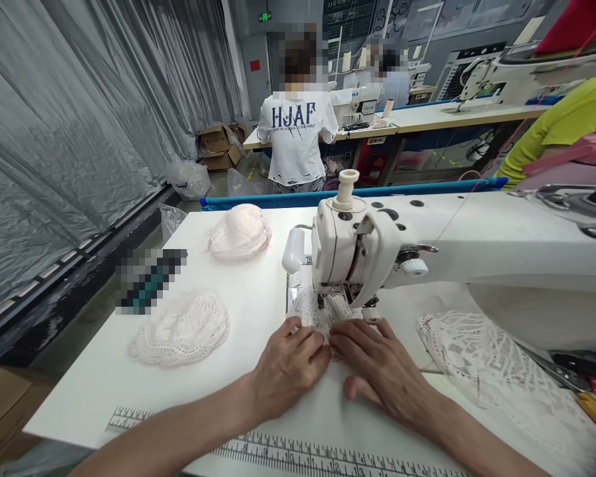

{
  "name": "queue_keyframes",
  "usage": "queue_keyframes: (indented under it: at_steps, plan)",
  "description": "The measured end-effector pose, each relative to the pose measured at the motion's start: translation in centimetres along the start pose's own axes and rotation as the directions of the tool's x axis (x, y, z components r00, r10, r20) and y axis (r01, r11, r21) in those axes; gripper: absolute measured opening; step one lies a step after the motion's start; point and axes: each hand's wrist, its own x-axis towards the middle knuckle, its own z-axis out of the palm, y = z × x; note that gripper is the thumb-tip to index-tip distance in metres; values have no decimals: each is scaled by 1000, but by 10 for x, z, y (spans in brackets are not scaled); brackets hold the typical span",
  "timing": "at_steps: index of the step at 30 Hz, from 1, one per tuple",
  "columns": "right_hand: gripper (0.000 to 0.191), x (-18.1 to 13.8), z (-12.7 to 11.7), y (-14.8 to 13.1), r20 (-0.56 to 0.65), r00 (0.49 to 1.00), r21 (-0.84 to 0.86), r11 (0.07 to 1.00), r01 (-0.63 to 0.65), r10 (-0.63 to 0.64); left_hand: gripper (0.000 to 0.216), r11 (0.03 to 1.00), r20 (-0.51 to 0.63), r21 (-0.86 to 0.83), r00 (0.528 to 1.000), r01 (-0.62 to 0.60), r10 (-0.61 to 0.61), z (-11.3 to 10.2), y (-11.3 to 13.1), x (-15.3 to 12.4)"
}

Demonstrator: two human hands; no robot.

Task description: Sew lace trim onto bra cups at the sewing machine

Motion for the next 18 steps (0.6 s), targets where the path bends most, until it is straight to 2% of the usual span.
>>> queue_keyframes:
  at_steps: [7,12,18]
  plan:
    - [69,1,17,13,57,994,-211,974,-80,94,12,999,30,42,999,25,-27,11,-22,7]
    - [65,4,17,17,88,989,-246,965,-92,117,15,998,23,52,999,34,-35,15,-30,13]
    - [53,3,18,23,44,995,-270,960,-80,95,16,997,16,69,1000,22,-23,19,-32,14]
